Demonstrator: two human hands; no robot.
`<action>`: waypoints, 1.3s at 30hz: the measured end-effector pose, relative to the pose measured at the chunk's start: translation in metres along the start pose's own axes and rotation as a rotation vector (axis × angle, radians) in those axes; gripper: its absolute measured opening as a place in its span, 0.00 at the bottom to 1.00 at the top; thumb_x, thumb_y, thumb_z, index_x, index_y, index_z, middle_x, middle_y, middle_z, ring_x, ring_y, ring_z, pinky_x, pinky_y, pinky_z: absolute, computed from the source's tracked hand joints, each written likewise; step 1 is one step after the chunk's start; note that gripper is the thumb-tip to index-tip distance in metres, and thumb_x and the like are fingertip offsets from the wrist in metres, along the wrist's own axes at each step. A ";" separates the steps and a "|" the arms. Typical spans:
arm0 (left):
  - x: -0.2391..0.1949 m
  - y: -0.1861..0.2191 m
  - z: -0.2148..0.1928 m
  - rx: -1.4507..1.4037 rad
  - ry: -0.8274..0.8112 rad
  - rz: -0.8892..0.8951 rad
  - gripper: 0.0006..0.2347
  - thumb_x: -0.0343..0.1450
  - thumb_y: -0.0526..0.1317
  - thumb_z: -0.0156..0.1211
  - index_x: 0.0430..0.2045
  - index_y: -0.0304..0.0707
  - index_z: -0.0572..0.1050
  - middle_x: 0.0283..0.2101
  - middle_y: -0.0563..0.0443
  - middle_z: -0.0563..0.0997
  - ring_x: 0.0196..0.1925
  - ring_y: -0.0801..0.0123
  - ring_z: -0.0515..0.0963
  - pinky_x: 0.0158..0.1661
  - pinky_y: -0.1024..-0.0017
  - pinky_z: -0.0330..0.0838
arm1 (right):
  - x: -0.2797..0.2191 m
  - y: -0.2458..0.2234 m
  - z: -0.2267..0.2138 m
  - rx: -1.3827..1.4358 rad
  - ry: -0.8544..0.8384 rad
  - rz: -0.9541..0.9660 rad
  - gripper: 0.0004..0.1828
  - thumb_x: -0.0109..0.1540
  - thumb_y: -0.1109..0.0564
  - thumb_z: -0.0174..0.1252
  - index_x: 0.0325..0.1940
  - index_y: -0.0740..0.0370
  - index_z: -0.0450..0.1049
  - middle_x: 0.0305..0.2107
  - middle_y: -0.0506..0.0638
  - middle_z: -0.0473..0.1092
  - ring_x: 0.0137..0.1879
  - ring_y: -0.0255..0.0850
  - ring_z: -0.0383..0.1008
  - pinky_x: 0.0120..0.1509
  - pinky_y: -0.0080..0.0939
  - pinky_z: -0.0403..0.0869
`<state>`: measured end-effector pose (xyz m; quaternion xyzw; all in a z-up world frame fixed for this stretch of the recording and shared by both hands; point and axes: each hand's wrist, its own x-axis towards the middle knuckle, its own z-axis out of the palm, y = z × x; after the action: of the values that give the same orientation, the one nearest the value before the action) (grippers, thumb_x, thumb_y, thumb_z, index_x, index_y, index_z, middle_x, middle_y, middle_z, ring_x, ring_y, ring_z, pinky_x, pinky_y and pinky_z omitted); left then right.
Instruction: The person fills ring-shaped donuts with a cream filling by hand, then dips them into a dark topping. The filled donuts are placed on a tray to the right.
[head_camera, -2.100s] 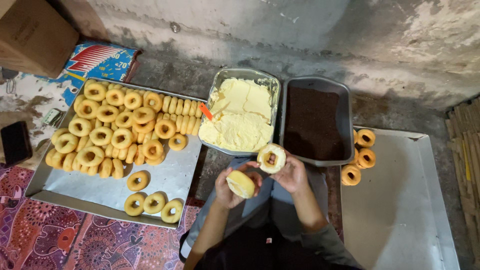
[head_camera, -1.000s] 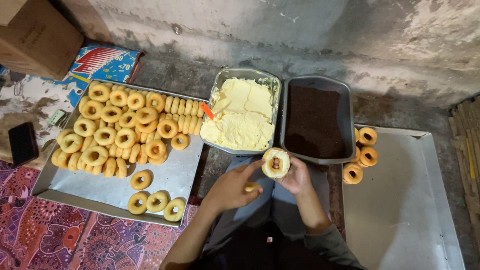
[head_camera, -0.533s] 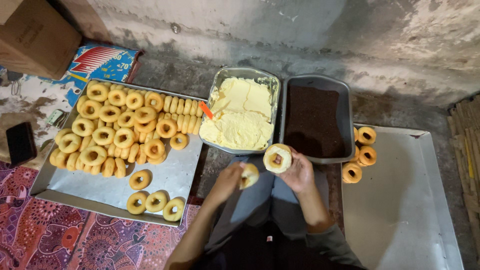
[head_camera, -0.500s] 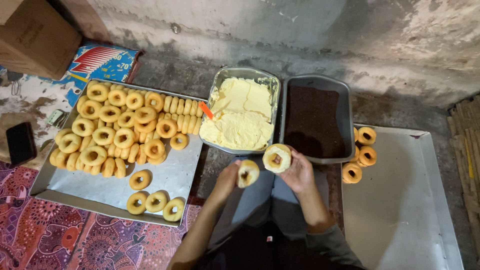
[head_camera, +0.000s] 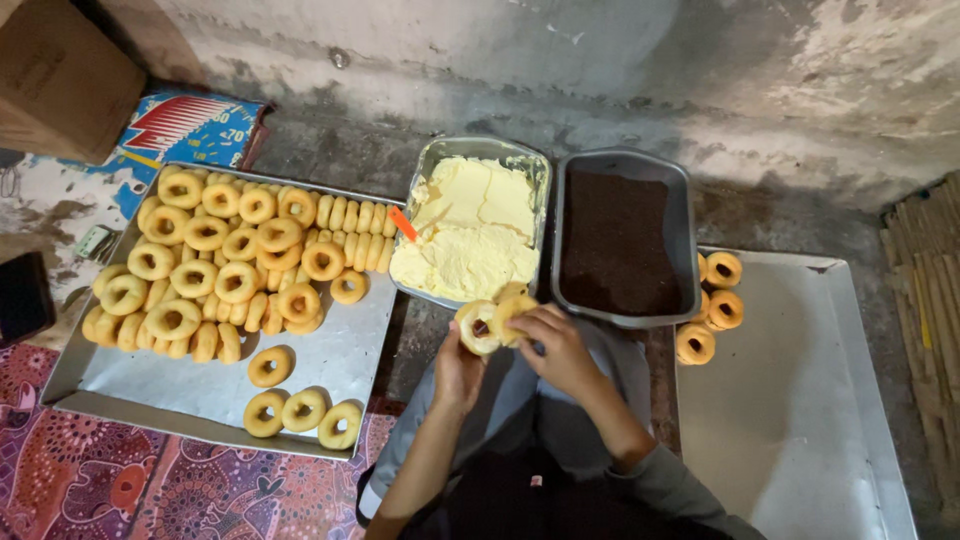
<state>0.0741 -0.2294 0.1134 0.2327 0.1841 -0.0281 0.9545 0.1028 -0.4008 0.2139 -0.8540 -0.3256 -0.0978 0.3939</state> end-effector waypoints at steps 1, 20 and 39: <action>0.000 -0.002 -0.001 0.032 0.006 0.004 0.22 0.79 0.49 0.37 0.60 0.30 0.66 0.61 0.41 0.75 0.63 0.59 0.75 0.62 0.60 0.67 | -0.001 0.002 0.000 0.044 0.029 -0.003 0.17 0.57 0.64 0.67 0.50 0.58 0.80 0.45 0.51 0.78 0.51 0.45 0.78 0.57 0.43 0.78; 0.135 -0.130 0.017 0.989 -0.136 -0.218 0.15 0.77 0.48 0.58 0.41 0.31 0.76 0.47 0.30 0.79 0.49 0.49 0.79 0.51 0.57 0.73 | -0.056 0.259 -0.050 -0.507 -0.011 0.526 0.16 0.55 0.61 0.63 0.47 0.59 0.82 0.37 0.62 0.78 0.46 0.57 0.77 0.54 0.50 0.76; 0.174 -0.191 0.072 0.247 -0.109 -0.370 0.16 0.78 0.39 0.35 0.55 0.33 0.69 0.52 0.43 0.79 0.53 0.62 0.80 0.55 0.64 0.77 | -0.046 0.215 -0.075 0.013 0.438 0.310 0.14 0.60 0.64 0.60 0.50 0.60 0.77 0.47 0.52 0.74 0.54 0.43 0.76 0.60 0.42 0.77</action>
<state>0.2337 -0.4263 0.0263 0.3081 0.1670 -0.2373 0.9060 0.2105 -0.5803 0.1137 -0.8495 -0.0985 -0.2167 0.4708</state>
